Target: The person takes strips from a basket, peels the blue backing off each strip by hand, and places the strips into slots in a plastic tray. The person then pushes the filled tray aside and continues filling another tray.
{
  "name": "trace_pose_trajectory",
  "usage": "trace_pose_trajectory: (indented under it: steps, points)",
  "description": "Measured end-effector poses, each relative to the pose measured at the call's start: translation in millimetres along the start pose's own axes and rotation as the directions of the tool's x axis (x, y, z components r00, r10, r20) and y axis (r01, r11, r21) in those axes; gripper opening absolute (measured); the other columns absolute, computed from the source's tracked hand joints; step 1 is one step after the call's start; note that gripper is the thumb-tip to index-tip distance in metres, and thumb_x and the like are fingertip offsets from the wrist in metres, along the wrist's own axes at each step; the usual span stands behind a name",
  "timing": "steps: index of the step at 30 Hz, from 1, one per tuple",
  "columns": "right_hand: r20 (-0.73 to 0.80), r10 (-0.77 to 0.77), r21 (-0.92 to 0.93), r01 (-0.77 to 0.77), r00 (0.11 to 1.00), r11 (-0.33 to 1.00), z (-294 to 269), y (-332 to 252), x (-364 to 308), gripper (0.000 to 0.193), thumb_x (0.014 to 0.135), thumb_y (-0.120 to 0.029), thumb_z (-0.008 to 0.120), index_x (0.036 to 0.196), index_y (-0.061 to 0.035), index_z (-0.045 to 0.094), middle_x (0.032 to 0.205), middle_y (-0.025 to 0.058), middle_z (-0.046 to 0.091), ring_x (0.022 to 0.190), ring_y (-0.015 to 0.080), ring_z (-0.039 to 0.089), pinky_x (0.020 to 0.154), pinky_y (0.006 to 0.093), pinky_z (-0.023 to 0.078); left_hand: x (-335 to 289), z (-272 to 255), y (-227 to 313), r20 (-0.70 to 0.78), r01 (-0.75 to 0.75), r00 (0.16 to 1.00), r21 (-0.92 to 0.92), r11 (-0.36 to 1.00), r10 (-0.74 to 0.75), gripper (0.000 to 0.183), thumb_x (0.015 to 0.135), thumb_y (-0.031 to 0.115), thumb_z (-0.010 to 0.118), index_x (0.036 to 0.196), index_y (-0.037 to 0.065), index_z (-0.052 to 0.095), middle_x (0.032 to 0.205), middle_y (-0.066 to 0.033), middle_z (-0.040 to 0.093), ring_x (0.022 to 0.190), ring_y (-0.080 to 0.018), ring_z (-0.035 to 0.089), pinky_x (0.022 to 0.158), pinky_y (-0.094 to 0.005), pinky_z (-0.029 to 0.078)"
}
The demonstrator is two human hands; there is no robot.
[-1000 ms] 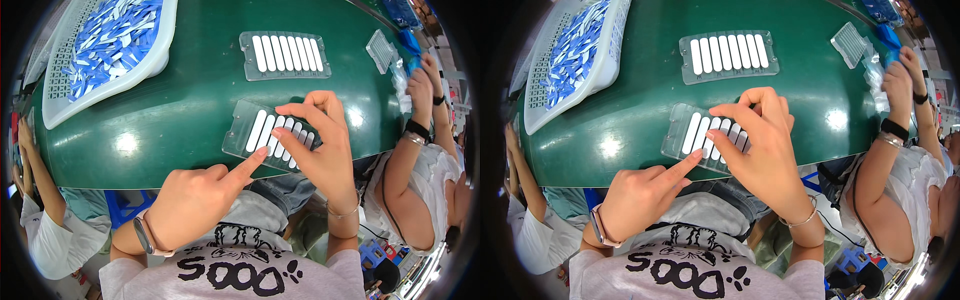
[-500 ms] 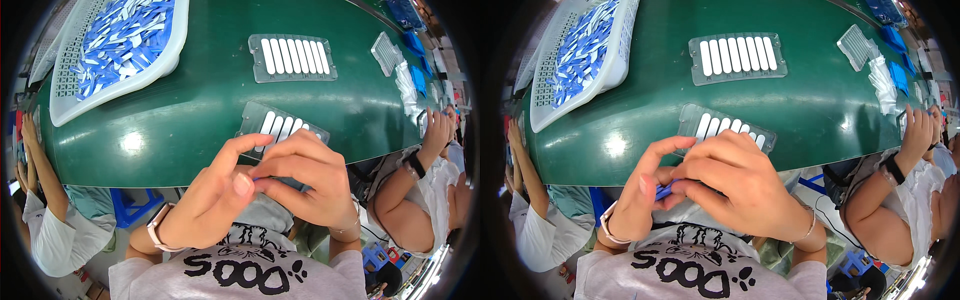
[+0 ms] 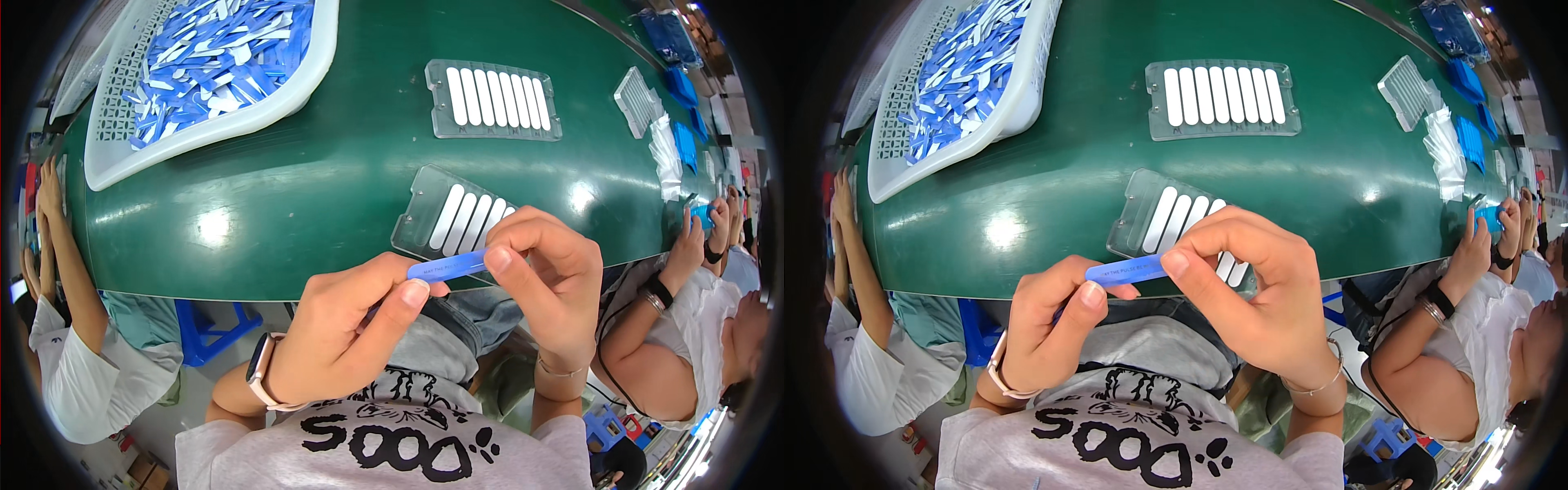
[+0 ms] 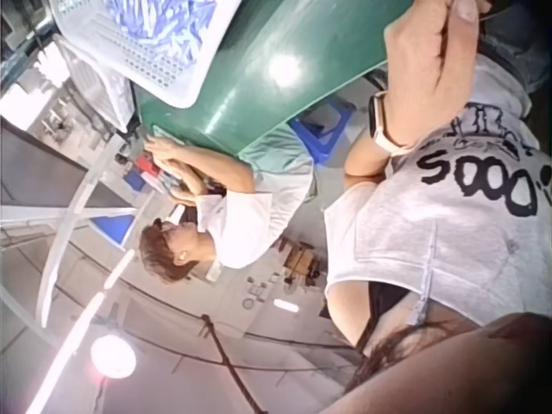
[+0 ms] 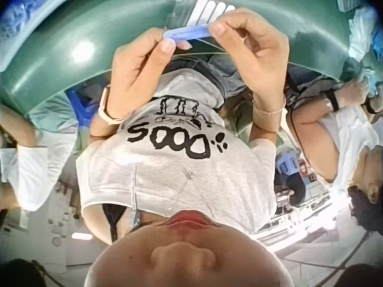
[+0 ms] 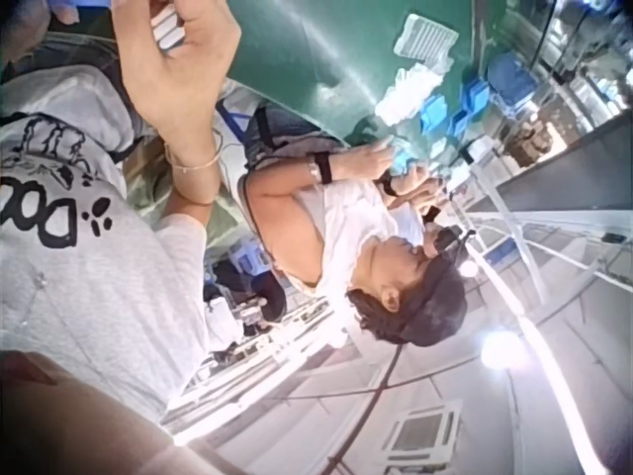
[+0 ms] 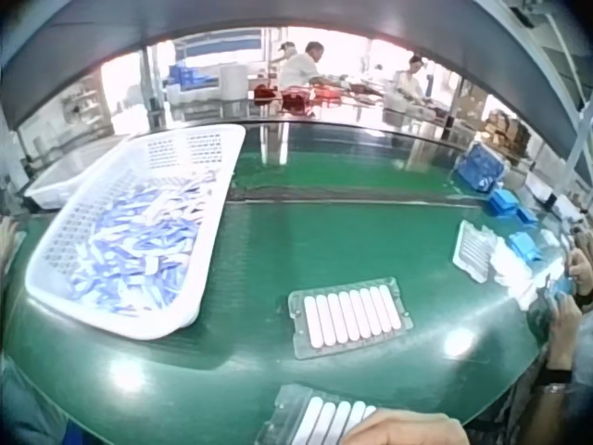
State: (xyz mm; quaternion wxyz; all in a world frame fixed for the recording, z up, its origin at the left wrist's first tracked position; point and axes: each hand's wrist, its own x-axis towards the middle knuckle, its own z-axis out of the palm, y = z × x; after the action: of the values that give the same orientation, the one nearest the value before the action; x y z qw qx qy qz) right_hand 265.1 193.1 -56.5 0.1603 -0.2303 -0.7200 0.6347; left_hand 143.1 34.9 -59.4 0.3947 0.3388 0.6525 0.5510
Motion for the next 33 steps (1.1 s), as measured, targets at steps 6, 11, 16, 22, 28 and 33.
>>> trace_pose_trajectory:
  steps: [6, 11, 16, 22, 28, 33]
  points:
    - [0.132, -0.045, -0.055, 0.053, 0.99, 0.997, -2.8, -8.3, 0.7, 0.015, 0.075, -0.001, 0.071, 0.089, -0.0021, 0.066, 0.083, 0.0072, 0.064, 0.071, 0.0147, 0.059, 0.064, 0.0265, 0.044, 1.3, -16.9, -4.0, 0.188, 0.332, 0.942, -0.424, 0.842, -0.277, 0.027, 0.096, 0.016, 0.046, 0.077, 0.0, 0.056, 0.062, 0.0022, 0.047, 0.055, -0.0026, 0.033, 0.049, -0.021, 0.027]
    - [0.375, -0.426, -0.062, 0.481, 0.823, 0.874, -12.6, 2.0, 18.9, 0.019, 0.071, -0.005, 0.074, 0.09, -0.004, 0.071, 0.084, 0.0077, 0.066, 0.069, 0.0208, 0.061, 0.064, 0.0294, 0.046, -0.5, -20.5, -5.2, 0.24, 0.34, 0.936, -0.437, 0.833, -0.256, 0.028, 0.097, 0.016, 0.045, 0.076, 0.0, 0.055, 0.064, 0.0028, 0.047, 0.056, -0.0034, 0.033, 0.051, -0.0213, 0.028]
    - [0.041, -0.297, -0.153, 0.299, 0.954, 0.942, -21.4, -3.3, 38.7, 0.006, 0.074, -0.002, 0.071, 0.08, -0.0029, 0.069, 0.078, 0.0067, 0.068, 0.068, 0.0133, 0.059, 0.063, 0.0263, 0.045, -4.1, -21.0, -9.7, 0.107, 0.156, 0.986, -0.286, 0.945, -0.13, 0.025, 0.097, 0.014, 0.045, 0.08, -0.001, 0.057, 0.065, 0.0004, 0.05, 0.056, -0.0043, 0.038, 0.05, -0.0224, 0.032]
    - [0.156, -0.334, -0.686, 0.345, 0.93, 0.64, 4.5, 15.3, 57.1, 0.009, 0.072, -0.015, 0.075, 0.077, -0.0101, 0.071, 0.073, -0.0014, 0.06, 0.072, 0.0129, 0.049, 0.073, 0.0296, 0.033, -7.3, -25.0, -10.8, 0.006, 0.126, 0.992, -0.129, 0.984, -0.126, 0.026, 0.098, 0.016, 0.045, 0.091, -0.001, 0.063, 0.058, 0.004, 0.042, 0.052, -0.0025, 0.032, 0.047, -0.0213, 0.028]
    - [0.096, -0.307, -0.801, 0.256, 0.947, 0.541, 4.6, 12.8, 49.9, 0.022, 0.061, -0.018, 0.081, 0.077, -0.0101, 0.069, 0.084, 0.0006, 0.054, 0.078, 0.0157, 0.051, 0.074, 0.0314, 0.032, -4.3, -25.5, -12.2, 0.075, 0.195, 0.981, -0.301, 0.933, -0.18, 0.031, 0.1, 0.019, 0.041, 0.099, -0.002, 0.063, 0.056, 0.0082, 0.034, 0.051, -0.0014, 0.026, 0.048, -0.0201, 0.025]
    - [0.076, -0.192, -0.784, 0.177, 0.979, 0.595, 9.1, 9.3, 47.8, 0.032, 0.063, -0.02, 0.081, 0.085, -0.0089, 0.062, 0.085, 0.0005, 0.058, 0.083, 0.0168, 0.055, 0.076, 0.0309, 0.034, -4.5, -27.5, -18.0, -0.003, 0.19, 0.98, -0.271, 0.944, -0.198, 0.034, 0.1, 0.023, 0.041, 0.092, -0.004, 0.061, 0.053, 0.0045, 0.04, 0.046, -0.0022, 0.03, 0.043, -0.02, 0.024]
